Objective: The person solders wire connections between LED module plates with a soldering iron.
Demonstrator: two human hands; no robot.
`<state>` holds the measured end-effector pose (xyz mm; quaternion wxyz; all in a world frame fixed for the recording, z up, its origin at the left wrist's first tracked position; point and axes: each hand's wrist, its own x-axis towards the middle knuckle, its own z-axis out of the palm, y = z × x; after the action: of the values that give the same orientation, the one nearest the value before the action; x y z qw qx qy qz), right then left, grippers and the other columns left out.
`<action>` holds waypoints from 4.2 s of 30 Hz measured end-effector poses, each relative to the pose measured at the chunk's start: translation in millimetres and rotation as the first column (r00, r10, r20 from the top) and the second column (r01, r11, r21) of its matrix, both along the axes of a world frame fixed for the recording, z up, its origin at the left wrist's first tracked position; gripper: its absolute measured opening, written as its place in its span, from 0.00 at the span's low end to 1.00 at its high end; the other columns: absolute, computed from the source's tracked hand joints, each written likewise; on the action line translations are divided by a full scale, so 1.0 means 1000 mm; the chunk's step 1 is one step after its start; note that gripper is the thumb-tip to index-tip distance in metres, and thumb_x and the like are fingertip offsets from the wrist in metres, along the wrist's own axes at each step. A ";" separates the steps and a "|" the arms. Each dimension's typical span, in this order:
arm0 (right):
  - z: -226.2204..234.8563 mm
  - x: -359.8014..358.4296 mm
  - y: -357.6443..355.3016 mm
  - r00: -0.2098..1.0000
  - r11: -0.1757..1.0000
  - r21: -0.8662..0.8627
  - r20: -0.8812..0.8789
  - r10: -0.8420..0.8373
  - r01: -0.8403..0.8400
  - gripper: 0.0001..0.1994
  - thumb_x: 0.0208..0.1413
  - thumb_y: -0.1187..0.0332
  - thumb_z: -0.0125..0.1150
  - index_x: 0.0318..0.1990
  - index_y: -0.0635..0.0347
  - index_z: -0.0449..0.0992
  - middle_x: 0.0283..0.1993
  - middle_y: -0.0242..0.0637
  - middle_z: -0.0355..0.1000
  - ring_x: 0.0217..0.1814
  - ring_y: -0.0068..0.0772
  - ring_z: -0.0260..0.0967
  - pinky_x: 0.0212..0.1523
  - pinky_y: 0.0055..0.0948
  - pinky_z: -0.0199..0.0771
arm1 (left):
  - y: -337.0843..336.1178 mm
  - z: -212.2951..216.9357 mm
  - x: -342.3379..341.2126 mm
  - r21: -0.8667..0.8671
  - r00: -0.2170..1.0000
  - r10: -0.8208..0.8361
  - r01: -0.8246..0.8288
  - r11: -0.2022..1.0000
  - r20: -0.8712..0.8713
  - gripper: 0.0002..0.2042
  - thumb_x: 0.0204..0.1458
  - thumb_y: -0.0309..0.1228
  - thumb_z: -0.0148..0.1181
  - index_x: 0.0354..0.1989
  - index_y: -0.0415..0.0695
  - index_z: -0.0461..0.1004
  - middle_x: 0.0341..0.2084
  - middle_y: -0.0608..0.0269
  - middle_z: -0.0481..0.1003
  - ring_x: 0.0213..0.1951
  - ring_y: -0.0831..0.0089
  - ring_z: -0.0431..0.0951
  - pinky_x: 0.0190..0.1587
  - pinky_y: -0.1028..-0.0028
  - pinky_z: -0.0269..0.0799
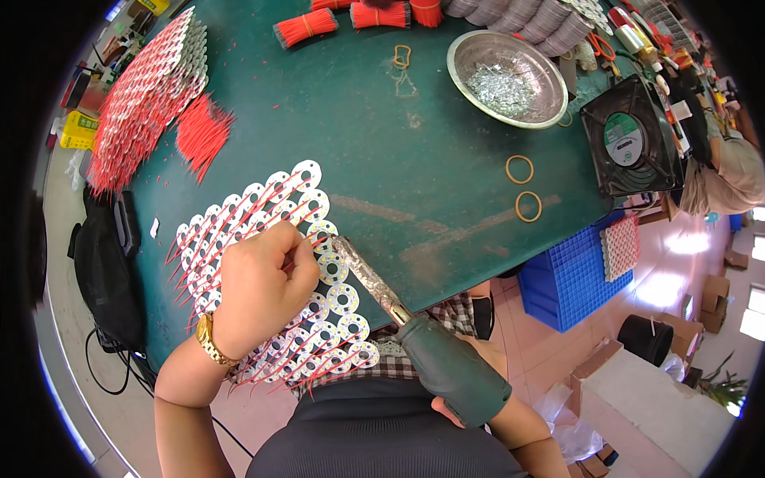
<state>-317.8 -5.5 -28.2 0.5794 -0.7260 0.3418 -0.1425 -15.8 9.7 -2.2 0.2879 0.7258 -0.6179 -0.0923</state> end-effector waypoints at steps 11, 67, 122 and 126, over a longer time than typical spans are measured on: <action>0.002 0.001 0.004 0.998 0.990 0.131 0.020 -0.060 0.057 0.34 0.47 0.36 0.64 0.38 0.65 0.72 0.32 0.36 0.72 0.34 0.28 0.71 0.36 0.26 0.70 | 0.001 0.002 -0.003 0.035 1.000 -0.010 0.009 0.999 0.026 0.06 0.45 0.23 0.59 0.20 0.41 0.68 0.11 0.58 0.68 0.13 0.63 0.70 0.16 0.67 0.63; -0.002 -0.004 0.020 0.952 0.985 0.164 0.293 -0.091 0.044 0.38 0.53 0.39 0.62 0.56 0.67 0.67 0.35 0.42 0.71 0.31 0.33 0.71 0.26 0.26 0.68 | 0.011 0.007 -0.001 0.021 0.992 -0.123 0.123 0.992 -0.007 0.08 0.48 0.24 0.61 0.20 0.41 0.70 0.10 0.62 0.69 0.12 0.71 0.72 0.17 0.72 0.63; 0.003 -0.003 0.027 0.942 0.774 0.618 0.161 -0.294 0.136 0.36 0.40 0.36 0.71 0.42 0.56 0.64 0.36 0.40 0.66 0.38 0.36 0.69 0.38 0.34 0.74 | 0.018 0.001 0.005 0.013 0.986 -0.164 0.165 0.986 -0.041 0.10 0.42 0.24 0.62 0.15 0.43 0.66 0.10 0.61 0.69 0.13 0.65 0.71 0.17 0.69 0.65; 0.002 -0.002 0.028 0.934 0.773 0.614 0.162 -0.318 0.157 0.35 0.40 0.37 0.71 0.42 0.56 0.64 0.35 0.40 0.65 0.37 0.36 0.69 0.38 0.35 0.74 | 0.018 0.000 0.005 0.014 0.985 -0.166 0.167 0.986 -0.043 0.10 0.43 0.24 0.62 0.15 0.43 0.66 0.10 0.62 0.69 0.13 0.65 0.71 0.17 0.69 0.65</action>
<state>-319.7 22.6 -25.9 0.7928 -0.4347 0.3808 -0.1938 -11.3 28.0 -1.9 0.2856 0.6721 -0.6694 -0.1365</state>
